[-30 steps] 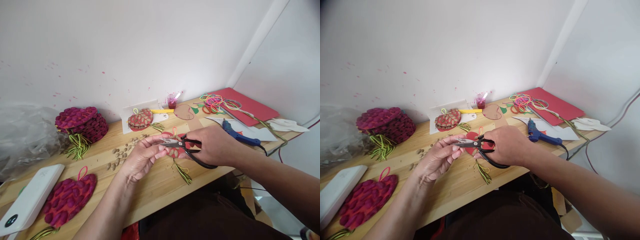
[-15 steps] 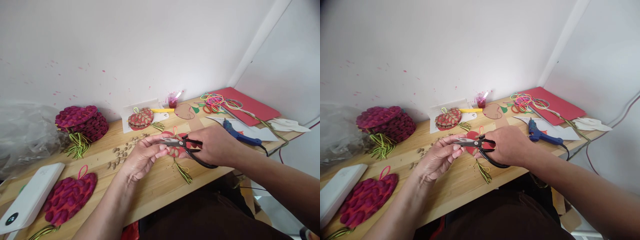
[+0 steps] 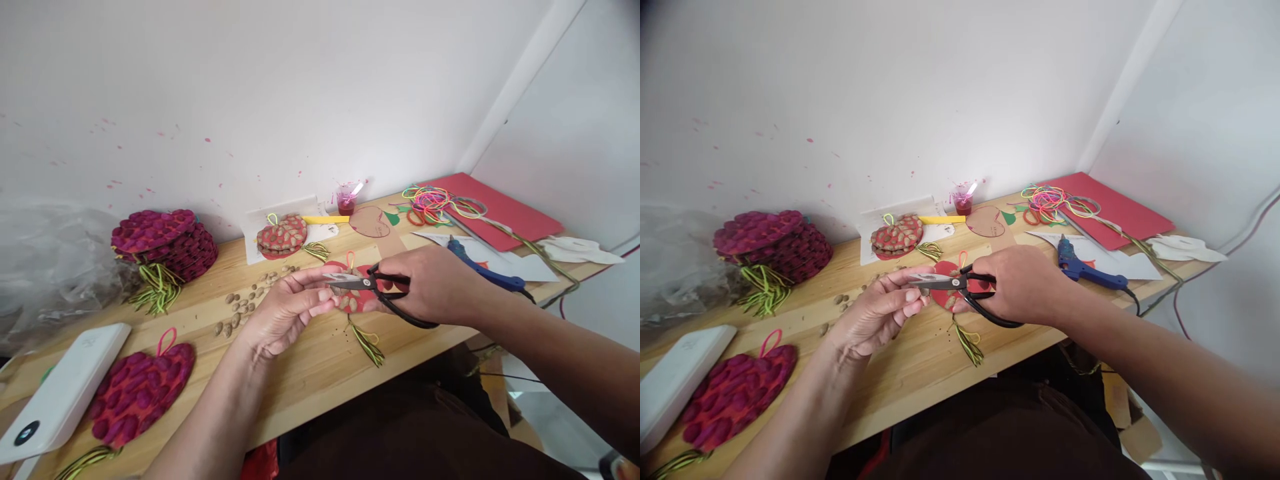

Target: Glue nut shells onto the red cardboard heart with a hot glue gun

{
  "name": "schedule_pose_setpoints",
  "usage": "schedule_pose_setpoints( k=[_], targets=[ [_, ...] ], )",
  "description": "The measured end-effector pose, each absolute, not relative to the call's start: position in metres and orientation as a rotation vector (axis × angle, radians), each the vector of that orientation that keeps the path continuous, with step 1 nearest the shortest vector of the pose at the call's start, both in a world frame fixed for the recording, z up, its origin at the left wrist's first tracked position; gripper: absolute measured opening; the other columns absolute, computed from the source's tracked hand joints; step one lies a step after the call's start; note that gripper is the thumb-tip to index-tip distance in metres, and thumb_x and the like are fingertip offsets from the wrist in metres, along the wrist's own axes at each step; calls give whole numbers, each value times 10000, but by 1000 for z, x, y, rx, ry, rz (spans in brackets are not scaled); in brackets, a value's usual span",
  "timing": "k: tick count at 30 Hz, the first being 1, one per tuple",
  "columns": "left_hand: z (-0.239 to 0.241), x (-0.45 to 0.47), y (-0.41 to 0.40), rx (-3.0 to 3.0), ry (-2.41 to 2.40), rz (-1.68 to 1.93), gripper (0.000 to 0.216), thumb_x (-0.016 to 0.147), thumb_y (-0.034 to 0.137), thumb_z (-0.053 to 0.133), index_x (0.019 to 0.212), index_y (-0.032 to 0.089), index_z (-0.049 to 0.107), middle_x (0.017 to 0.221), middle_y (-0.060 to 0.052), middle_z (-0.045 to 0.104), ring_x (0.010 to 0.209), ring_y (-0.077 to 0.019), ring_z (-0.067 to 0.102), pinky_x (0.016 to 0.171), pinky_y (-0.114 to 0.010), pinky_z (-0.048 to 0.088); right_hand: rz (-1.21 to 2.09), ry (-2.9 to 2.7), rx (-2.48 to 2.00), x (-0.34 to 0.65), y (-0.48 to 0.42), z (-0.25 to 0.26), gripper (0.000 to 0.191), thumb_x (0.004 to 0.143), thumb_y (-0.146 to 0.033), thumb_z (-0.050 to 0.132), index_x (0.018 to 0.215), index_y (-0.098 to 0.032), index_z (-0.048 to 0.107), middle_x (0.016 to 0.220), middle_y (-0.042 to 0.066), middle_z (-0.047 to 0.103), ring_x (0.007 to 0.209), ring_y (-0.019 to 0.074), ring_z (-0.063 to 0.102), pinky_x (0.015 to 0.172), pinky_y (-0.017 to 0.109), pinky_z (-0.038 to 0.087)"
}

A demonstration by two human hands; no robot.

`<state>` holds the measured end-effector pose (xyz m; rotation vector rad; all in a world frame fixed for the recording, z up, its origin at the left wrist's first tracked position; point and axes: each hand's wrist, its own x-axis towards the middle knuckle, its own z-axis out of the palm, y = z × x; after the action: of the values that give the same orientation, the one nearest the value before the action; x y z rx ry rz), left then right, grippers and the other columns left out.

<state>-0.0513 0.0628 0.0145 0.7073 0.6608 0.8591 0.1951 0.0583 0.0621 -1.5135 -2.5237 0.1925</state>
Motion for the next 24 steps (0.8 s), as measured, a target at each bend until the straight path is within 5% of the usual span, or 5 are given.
schedule_pose_setpoints(
  k=[24],
  targets=[
    [23, -54, 60, 720, 617, 646, 351, 674, 101, 892, 1013, 147, 809, 783, -37, 774, 646, -100, 736, 602, -105, 589, 292, -2690, -1264, 197, 65, 69, 429, 791, -588, 719, 611, -214, 611, 557, -35, 565, 549, 124, 434, 555, 272, 259]
  ],
)
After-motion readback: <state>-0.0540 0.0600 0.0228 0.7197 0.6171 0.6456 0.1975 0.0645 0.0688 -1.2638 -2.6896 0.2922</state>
